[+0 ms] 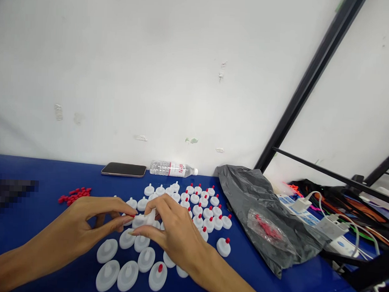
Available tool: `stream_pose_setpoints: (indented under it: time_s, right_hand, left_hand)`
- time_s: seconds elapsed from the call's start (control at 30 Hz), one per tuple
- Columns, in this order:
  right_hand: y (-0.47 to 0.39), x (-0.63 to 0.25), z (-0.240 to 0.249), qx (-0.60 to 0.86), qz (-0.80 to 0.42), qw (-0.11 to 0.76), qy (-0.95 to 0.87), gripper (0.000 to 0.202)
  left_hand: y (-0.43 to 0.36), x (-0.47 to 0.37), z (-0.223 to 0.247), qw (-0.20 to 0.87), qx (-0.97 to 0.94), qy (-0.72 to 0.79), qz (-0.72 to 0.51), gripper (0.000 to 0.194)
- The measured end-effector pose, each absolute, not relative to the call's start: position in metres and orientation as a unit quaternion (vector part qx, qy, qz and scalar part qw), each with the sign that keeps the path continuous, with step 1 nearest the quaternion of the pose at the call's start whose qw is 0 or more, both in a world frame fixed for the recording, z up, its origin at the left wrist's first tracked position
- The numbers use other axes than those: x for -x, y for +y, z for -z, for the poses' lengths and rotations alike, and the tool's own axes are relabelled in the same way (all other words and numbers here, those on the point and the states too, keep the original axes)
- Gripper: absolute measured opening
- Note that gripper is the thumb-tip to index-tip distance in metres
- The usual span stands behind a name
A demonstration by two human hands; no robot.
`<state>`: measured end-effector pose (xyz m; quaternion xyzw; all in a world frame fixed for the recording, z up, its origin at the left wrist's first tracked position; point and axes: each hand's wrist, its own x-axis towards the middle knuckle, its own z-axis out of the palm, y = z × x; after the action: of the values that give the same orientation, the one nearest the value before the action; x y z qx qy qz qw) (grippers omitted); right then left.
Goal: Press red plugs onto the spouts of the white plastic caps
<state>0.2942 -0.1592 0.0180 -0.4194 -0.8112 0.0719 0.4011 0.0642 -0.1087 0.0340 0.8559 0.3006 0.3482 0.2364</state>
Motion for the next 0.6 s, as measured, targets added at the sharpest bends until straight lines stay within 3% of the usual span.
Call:
stream_pose_setpoints:
  time_s: [0.23, 0.47, 0.6]
  right_hand:
    - [-0.159, -0.293, -0.019, 0.403, -0.074, 0.426, -0.807, 0.023]
    - [-0.159, -0.294, -0.018, 0.395, -0.057, 0.455, -0.796, 0.038]
    - [-0.160, -0.290, -0.014, 0.378, -0.053, 0.484, -0.788, 0.033]
  left_hand:
    - [-0.106, -0.066, -0.024, 0.220, -0.857, 0.288, -0.367, 0.020]
    - [-0.106, -0.065, -0.014, 0.081, -0.902, 0.257, -0.336, 0.023]
    - [-0.109, -0.064, -0.013, 0.041, -0.920, 0.234, -0.310, 0.029]
